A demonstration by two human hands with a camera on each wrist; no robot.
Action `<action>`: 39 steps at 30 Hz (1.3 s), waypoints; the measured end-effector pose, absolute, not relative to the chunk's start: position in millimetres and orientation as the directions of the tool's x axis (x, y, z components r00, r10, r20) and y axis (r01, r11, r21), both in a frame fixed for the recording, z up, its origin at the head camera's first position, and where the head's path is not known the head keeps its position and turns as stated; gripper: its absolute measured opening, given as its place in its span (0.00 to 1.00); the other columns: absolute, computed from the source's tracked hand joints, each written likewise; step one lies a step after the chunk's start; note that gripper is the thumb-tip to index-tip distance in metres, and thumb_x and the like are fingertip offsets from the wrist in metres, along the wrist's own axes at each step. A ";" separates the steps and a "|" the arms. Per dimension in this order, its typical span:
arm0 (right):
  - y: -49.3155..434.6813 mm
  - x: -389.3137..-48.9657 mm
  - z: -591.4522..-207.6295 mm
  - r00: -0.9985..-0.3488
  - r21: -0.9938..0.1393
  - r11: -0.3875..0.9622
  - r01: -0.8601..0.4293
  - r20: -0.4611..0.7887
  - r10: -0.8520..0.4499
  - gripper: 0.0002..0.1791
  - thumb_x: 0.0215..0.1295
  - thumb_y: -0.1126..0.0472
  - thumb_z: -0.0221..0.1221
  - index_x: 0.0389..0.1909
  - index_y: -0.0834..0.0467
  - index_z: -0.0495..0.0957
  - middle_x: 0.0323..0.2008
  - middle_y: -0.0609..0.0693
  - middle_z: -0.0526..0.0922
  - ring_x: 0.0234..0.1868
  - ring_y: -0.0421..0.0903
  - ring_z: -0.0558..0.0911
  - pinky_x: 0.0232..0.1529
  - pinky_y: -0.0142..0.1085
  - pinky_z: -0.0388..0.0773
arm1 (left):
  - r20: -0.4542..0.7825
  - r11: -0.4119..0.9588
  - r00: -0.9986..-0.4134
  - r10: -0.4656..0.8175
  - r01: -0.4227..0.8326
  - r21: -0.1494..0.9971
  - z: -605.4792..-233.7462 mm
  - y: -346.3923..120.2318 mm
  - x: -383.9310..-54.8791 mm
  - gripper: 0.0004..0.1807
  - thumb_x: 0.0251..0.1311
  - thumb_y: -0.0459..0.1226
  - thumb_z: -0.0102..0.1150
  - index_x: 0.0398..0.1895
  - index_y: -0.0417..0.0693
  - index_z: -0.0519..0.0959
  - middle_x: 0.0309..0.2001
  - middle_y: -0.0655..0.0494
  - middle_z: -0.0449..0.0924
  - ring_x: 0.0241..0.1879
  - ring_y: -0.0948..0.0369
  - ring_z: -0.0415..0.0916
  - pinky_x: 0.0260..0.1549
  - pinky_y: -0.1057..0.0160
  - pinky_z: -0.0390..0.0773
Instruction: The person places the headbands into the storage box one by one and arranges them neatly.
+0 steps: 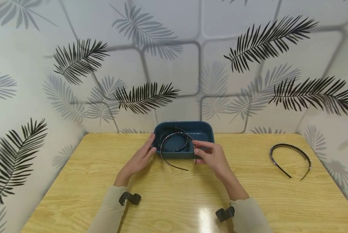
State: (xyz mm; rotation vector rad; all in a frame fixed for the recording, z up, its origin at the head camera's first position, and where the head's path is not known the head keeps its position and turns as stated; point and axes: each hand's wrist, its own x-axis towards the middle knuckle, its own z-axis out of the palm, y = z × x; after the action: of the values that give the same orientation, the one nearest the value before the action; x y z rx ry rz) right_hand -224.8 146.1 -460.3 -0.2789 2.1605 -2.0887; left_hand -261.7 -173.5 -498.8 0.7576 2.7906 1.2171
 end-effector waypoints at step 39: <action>114.8 -296.3 -457.1 -0.982 -0.992 0.119 0.050 -0.071 -0.176 0.23 0.74 0.72 0.57 0.68 0.66 0.75 0.61 0.68 0.75 0.49 0.57 0.85 0.45 0.44 0.86 | 0.202 0.562 -0.881 0.428 0.435 0.704 -497.5 -172.8 -259.8 0.34 0.84 0.42 0.39 0.84 0.41 0.42 0.83 0.50 0.35 0.81 0.50 0.37 0.76 0.45 0.46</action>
State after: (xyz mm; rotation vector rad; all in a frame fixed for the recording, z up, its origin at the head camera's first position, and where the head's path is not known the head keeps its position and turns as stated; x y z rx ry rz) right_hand -296.3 114.8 -457.1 -0.1262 2.2153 -1.9744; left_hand -259.8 -172.8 -497.5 0.7692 2.7833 1.2582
